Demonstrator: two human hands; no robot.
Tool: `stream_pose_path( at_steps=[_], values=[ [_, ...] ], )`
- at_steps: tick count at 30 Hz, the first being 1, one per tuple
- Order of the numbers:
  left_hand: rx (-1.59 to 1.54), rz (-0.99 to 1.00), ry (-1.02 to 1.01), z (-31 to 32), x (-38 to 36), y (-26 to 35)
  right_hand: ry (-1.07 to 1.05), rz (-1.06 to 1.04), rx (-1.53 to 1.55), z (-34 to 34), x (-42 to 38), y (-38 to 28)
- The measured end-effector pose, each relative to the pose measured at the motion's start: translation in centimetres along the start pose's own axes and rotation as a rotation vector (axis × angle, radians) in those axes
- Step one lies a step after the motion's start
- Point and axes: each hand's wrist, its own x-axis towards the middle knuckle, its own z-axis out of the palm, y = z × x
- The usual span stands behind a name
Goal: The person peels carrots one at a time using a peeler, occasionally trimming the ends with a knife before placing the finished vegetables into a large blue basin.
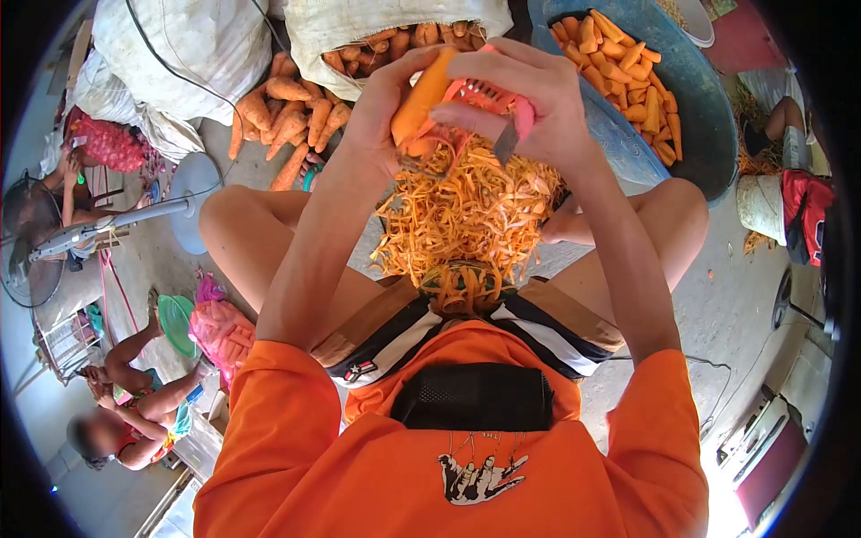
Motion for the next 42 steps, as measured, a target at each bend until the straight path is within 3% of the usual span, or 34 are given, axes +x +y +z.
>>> stream_pose_path(
  at_steps=[1, 2, 3, 5, 9, 11, 13, 15, 16, 17, 19, 20, 21, 23, 24, 25, 27, 29, 30, 31, 33, 34, 35, 37, 38, 40, 41, 42],
  values=[
    [-0.022, 0.012, 0.081, 0.4, -0.4, -0.4, -0.075, -0.254, -0.328, 0.0, -0.1, -0.6],
    [-0.025, -0.004, 0.089, 0.1, -0.9, -0.7, -0.032, -0.199, -0.322, -0.7, -0.1, 1.5],
    [-0.027, -0.013, 0.012, 0.0, -1.0, -0.7, 0.040, 0.144, -0.109, -2.0, -0.4, 6.1],
    [-0.035, -0.014, -0.072, 0.2, -1.0, -0.8, 0.224, 0.277, -0.061, -3.2, 1.8, 2.8],
    [0.032, 0.037, -0.008, -0.3, -0.5, -0.6, 0.088, 0.209, 0.266, -0.2, -0.4, 0.7],
    [0.066, 0.013, 0.015, -0.5, -0.2, -0.6, -0.183, -0.240, -0.475, -0.4, -0.5, -1.2],
    [0.128, 0.044, 0.000, 0.6, -0.7, -1.1, -0.084, -0.263, -0.393, -1.2, 0.0, 1.4],
    [0.149, 0.072, 0.060, 1.3, -1.2, -0.6, 0.145, 0.281, -0.420, -3.4, 2.0, 1.3],
    [0.092, 0.051, 0.041, 1.0, -1.2, -0.3, 0.213, 0.363, -0.175, -3.6, 1.8, 1.9],
    [0.042, 0.032, 0.021, 0.7, -1.0, 0.1, 0.217, 0.350, -0.175, -2.7, 1.1, 2.3],
    [0.014, 0.058, 0.027, 0.1, -0.5, 0.0, 0.053, 0.307, 0.318, -0.2, -0.6, 2.2],
    [0.033, 0.056, 0.043, 0.1, -0.4, -0.1, -0.040, -0.126, -0.236, 0.0, -0.2, -0.7],
    [0.052, 0.050, 0.060, 0.3, -0.4, -0.3, -0.038, -0.132, -0.236, -0.1, 0.0, 0.0],
    [-0.080, -0.015, 0.079, 1.3, -1.3, -0.7, -0.006, -0.337, -0.442, -0.4, -0.6, 2.4],
    [-0.036, -0.018, 0.071, 1.0, -1.4, -0.7, 0.031, -0.010, -0.222, -1.1, -0.7, 3.8],
    [0.008, -0.010, 0.059, 0.8, -1.2, -0.6, 0.118, 0.164, -0.313, -2.3, 0.1, 5.0],
    [-0.019, -0.009, 0.024, 0.1, -0.7, -0.6, 0.176, 0.206, -0.414, -3.7, 0.3, 5.1],
    [0.030, 0.041, -0.042, -0.9, -0.4, -0.6, 0.078, 0.105, -0.293, -1.0, -0.8, 1.8],
    [0.020, 0.077, 0.102, 0.0, -0.3, -0.8, -0.021, 0.012, -0.175, -0.1, -1.1, 0.7],
    [0.023, 0.082, 0.099, 0.6, -0.4, -0.7, -0.019, 0.006, -0.175, -0.2, -0.7, 0.9],
    [0.039, 0.029, 0.166, 1.3, -1.0, -0.8, -0.046, -0.320, -0.347, 0.0, -0.6, 1.5],
    [0.073, 0.029, 0.002, 1.1, -1.6, -0.6, 0.020, -0.154, -0.304, -0.6, -0.6, 2.8],
    [0.072, 0.030, -0.003, 1.0, -1.6, -0.5, 0.102, 0.059, -0.334, -1.6, -0.3, 4.0],
    [0.040, 0.012, 0.073, 0.8, -1.3, -0.2, 0.175, 0.133, -0.373, -3.1, 0.8, 4.5],
    [0.017, -0.019, 0.068, 0.2, -1.0, 0.2, 0.176, 0.124, -0.373, -2.5, 0.1, 4.4],
    [-0.018, -0.020, 0.083, 0.5, -0.7, 0.4, 0.030, 0.154, 0.161, 0.6, -0.8, 0.4],
    [-0.053, -0.029, 0.097, 0.7, -0.6, 0.3, 0.030, 0.152, 0.166, 0.4, -0.5, 0.4],
    [-0.052, -0.028, 0.107, 0.6, -0.5, 0.1, -0.037, -0.055, -0.104, 0.0, -0.4, 0.6]
  ],
)
